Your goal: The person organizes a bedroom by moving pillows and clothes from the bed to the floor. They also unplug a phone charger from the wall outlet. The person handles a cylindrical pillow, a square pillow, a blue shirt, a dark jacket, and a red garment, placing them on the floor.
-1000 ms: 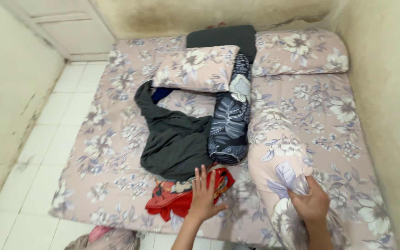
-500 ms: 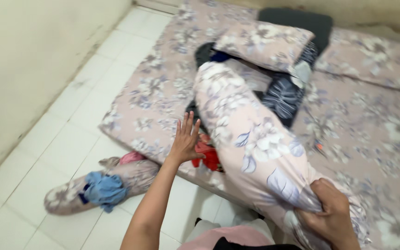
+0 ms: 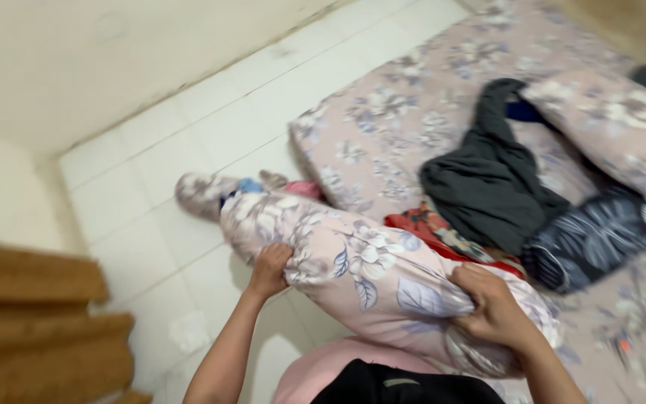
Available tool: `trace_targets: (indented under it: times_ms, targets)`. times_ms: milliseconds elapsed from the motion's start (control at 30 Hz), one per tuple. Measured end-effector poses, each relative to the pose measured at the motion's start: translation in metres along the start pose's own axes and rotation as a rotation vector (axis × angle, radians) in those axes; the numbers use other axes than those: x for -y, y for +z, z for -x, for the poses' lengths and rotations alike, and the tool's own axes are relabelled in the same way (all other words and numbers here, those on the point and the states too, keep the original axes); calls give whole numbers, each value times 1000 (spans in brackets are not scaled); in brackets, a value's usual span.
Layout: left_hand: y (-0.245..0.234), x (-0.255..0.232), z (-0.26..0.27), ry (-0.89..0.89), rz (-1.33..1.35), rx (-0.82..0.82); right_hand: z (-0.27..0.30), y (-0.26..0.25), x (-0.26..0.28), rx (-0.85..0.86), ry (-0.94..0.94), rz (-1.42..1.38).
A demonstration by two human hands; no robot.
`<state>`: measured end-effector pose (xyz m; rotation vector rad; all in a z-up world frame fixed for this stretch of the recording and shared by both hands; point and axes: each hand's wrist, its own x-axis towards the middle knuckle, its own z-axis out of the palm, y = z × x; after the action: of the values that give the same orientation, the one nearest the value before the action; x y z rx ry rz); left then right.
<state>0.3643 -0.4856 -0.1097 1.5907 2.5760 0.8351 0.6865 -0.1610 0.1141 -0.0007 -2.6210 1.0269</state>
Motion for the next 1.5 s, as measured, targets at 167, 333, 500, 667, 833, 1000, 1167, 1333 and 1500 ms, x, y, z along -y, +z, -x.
trace_targets:
  times_ms: [167, 333, 500, 667, 833, 1000, 1167, 1333, 1500]
  targets:
    - [14, 8, 127, -176, 28, -170, -70, 53, -14, 262, -68, 25]
    - [30, -3, 209, -501, -39, -181, -137, 102, -21, 452, -215, 42]
    - [28, -5, 234, -709, -27, -212, -202, 150, -34, 562, -299, 83]
    - [27, 10, 226, -825, -46, -285, -271, 203, -61, 587, -370, 84]
    - [13, 60, 197, -885, -136, -389, -352, 256, -88, 574, -426, 64]
    - [-7, 121, 160, -899, -193, -386, -436, 305, -106, 588, -462, 75]
    - [-39, 195, 138, -990, -192, -308, -501, 355, -120, 649, -384, 117]
    - [-49, 257, 133, -996, -221, -309, -547, 409, -134, 648, -414, 100]
    - [-48, 317, 140, -1061, -227, -213, -575, 469, -145, 622, -436, 105]
